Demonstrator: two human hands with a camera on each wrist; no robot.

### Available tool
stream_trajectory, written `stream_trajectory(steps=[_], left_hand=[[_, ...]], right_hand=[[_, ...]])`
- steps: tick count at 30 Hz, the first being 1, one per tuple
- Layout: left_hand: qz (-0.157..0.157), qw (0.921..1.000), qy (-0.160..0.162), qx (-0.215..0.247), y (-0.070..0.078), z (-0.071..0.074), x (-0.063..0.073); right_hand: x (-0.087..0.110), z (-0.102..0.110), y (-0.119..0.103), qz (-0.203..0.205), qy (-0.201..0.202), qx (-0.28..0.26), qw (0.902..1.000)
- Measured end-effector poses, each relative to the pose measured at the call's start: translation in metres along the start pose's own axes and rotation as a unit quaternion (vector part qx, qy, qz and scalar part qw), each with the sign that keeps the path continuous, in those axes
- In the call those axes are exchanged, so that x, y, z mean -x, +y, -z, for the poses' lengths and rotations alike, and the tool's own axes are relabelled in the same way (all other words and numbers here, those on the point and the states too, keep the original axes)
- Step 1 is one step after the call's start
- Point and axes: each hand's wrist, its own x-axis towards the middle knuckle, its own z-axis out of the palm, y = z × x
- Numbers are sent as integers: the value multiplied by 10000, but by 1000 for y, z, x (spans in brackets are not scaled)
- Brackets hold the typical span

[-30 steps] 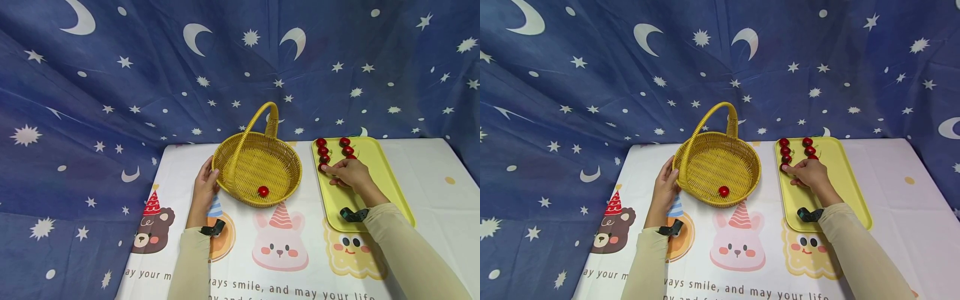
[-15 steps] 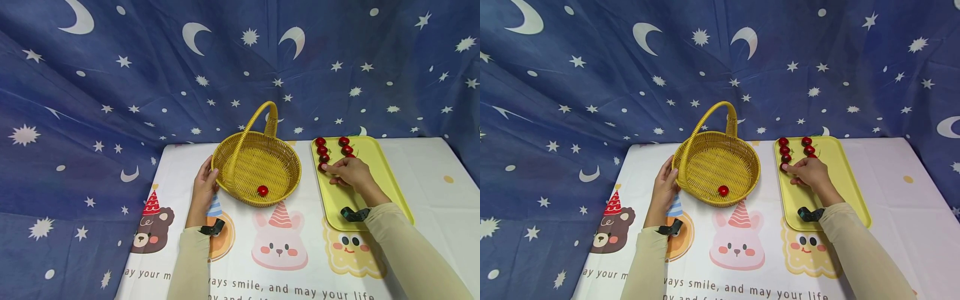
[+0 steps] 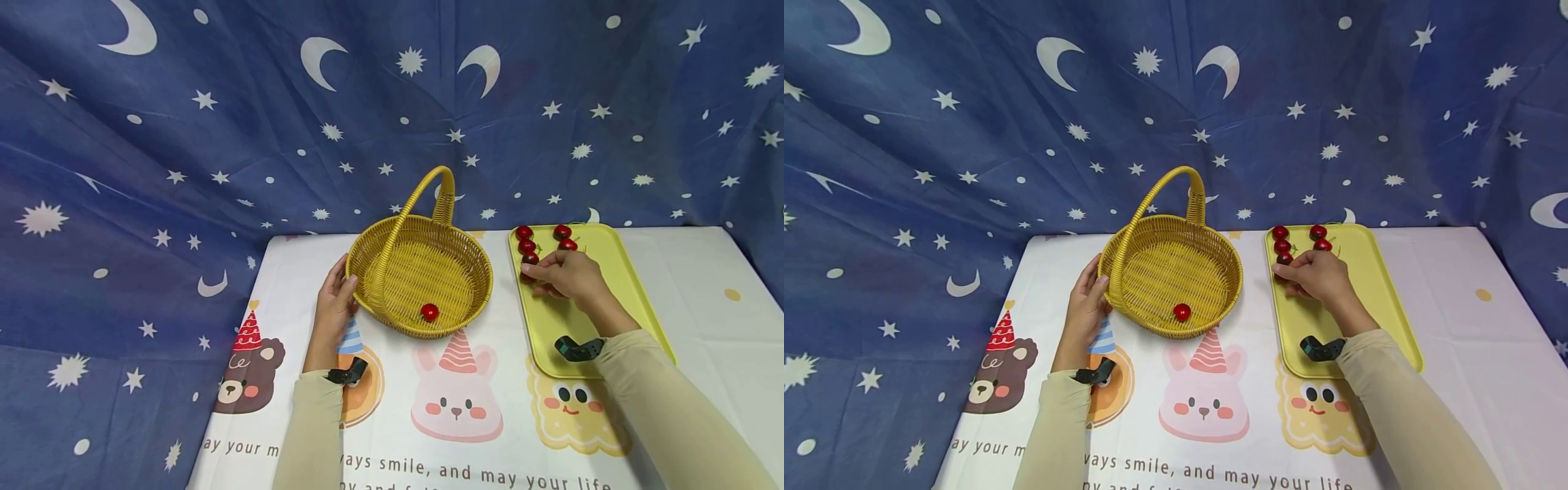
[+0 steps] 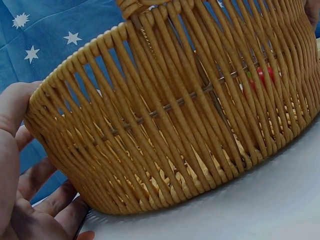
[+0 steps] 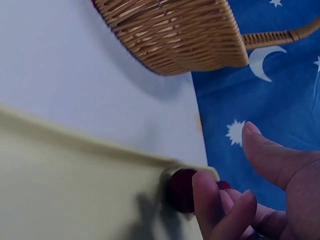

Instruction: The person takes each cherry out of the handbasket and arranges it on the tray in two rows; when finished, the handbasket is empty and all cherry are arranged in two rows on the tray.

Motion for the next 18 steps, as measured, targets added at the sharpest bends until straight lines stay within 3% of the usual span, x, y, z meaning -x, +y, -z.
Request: stream_trajectory(steps=[18], left_hand=[[-45, 10000, 24, 69, 1, 0, 0]], right_hand=[[21, 2, -65, 778, 12, -125, 9969]])
